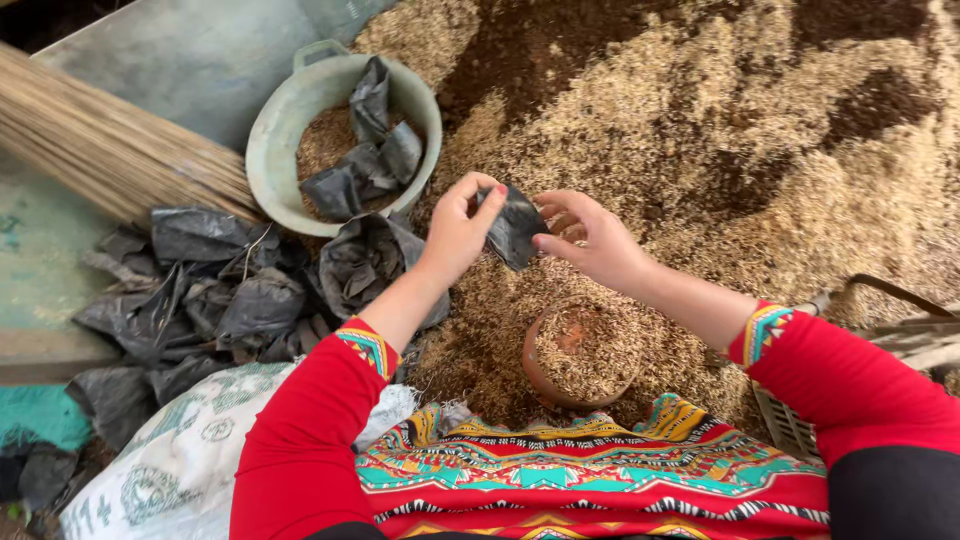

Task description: The person scoops a granular brown material from a large pile into a small bowl, then transfers it into black plastic bags. They tie each filled bag and place it into a white crate. The process is repeated multiple times.

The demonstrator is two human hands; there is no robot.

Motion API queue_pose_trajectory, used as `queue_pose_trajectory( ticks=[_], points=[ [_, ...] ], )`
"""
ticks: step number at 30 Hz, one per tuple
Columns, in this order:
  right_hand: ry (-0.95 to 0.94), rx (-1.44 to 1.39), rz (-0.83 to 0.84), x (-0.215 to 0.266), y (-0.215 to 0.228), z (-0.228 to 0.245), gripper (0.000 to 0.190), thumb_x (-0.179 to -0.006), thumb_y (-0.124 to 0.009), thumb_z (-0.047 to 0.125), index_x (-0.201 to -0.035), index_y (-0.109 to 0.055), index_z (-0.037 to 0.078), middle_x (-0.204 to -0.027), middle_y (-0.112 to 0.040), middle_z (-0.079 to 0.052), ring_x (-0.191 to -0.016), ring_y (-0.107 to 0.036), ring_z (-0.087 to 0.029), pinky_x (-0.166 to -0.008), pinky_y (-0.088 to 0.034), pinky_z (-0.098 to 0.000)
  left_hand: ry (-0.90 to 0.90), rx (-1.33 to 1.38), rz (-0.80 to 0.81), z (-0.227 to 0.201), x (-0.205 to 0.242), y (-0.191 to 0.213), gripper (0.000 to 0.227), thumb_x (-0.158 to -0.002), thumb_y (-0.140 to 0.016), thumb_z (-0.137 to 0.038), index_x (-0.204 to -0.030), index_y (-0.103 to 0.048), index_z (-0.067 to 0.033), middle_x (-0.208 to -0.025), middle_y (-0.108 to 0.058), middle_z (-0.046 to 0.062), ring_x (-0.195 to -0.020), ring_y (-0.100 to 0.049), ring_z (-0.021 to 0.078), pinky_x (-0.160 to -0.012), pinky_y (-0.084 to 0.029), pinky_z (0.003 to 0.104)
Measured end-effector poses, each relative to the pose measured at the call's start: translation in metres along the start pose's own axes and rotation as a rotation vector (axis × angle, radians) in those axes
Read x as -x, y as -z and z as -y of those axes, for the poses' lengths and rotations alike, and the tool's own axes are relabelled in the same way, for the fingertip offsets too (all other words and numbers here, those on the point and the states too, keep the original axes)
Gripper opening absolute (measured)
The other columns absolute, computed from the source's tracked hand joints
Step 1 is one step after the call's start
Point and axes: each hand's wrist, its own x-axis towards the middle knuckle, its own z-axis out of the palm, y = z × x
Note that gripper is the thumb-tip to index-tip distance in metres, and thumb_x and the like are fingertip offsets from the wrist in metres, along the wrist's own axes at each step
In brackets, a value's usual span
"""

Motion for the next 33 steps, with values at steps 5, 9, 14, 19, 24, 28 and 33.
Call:
queue_pose_trajectory(
  ticks=[5, 9, 14, 19, 24, 28, 33],
  points=[
    [-0.100, -0.040, -0.054, 0.003, 0.009, -0.013, 0.016, -0.097, -0.075, 0.017, -0.107, -0.068, 0.006, -0.097, -0.069, -0.005, -0.086, -0.062, -0.013, -0.078, -0.054, -0.0326, 0.007, 0.186, 0.079, -0.017, 0.004, -0.026, 0.020, -0.105, -0.062, -0.028, -0.105, -0.065, -0.0081, -0.088, -0.063, -0.005, -0.078, -0.056, -0.0005, -0.070, -0.049, 0.021],
    [-0.083, -0.456, 0.008, 0.001, 0.025, -0.031, 0.008, -0.101, -0.061, 0.010, -0.107, -0.058, 0.006, -0.095, -0.068, -0.002, -0.087, -0.065, -0.009, -0.080, -0.056, -0.0293, 0.324, 0.299, 0.324, -0.013, 0.002, -0.024, 0.023, -0.102, -0.059, -0.034, -0.098, -0.068, -0.0134, -0.075, -0.062, -0.004, -0.052, -0.052, 0.0029, -0.046, -0.043, 0.021],
    [-0.100, -0.788, 0.083, 0.002, 0.040, -0.047, 0.002, -0.104, -0.054, 0.007, -0.106, -0.054, 0.006, -0.097, -0.070, -0.005, -0.090, -0.067, -0.011, -0.083, -0.055, -0.0289, 0.374, 0.610, 0.496, -0.009, 0.003, -0.032, 0.023, -0.107, -0.063, -0.034, -0.098, -0.063, -0.0132, -0.080, -0.059, -0.007, -0.054, -0.048, 0.0003, -0.047, -0.039, 0.018],
    [-0.243, -1.167, 0.183, 0.015, 0.039, -0.052, 0.005, -0.102, -0.054, 0.009, -0.098, -0.055, 0.006, -0.097, -0.072, -0.005, -0.090, -0.069, -0.014, -0.084, -0.057, -0.0321, 0.507, 0.891, 0.542, -0.024, 0.004, -0.033, 0.023, -0.109, -0.055, -0.038, -0.111, -0.058, -0.0151, -0.088, -0.063, -0.006, -0.059, -0.048, 0.0009, -0.045, -0.034, 0.019],
    [-0.095, -1.072, 0.321, 0.025, 0.045, -0.039, 0.002, -0.104, -0.059, 0.007, -0.106, -0.059, 0.006, -0.091, -0.071, -0.004, -0.085, -0.068, -0.015, -0.083, -0.055, -0.0295, 0.920, 0.797, 0.704, -0.032, 0.018, -0.054, 0.052, -0.100, -0.031, -0.059, -0.113, -0.061, -0.0174, -0.089, -0.070, -0.004, -0.057, -0.053, 0.0047, -0.036, -0.026, 0.017],
    [-0.090, -0.552, 0.445, 0.035, 0.049, -0.014, 0.003, -0.097, -0.060, 0.008, -0.097, -0.062, 0.009, -0.090, -0.075, -0.002, -0.085, -0.072, -0.012, -0.088, -0.057, -0.0401, 0.770, 0.541, 0.925, -0.016, 0.017, -0.049, 0.042, -0.105, -0.037, -0.056, -0.116, -0.059, -0.0211, -0.089, -0.062, -0.003, -0.066, -0.051, 0.0082, -0.045, -0.034, 0.020],
    [0.658, 0.729, 0.428, 0.056, 0.029, 0.007, 0.010, -0.081, -0.066, 0.009, -0.090, -0.069, 0.012, -0.080, -0.071, -0.001, -0.083, -0.069, -0.019, -0.113, -0.030, -0.0573, -0.382, -0.305, 0.661, -0.002, 0.021, -0.045, 0.024, -0.099, -0.062, -0.030, -0.092, -0.072, -0.0080, -0.106, -0.056, 0.008, -0.103, -0.055, 0.0214, -0.089, -0.049, 0.037]
  ],
)
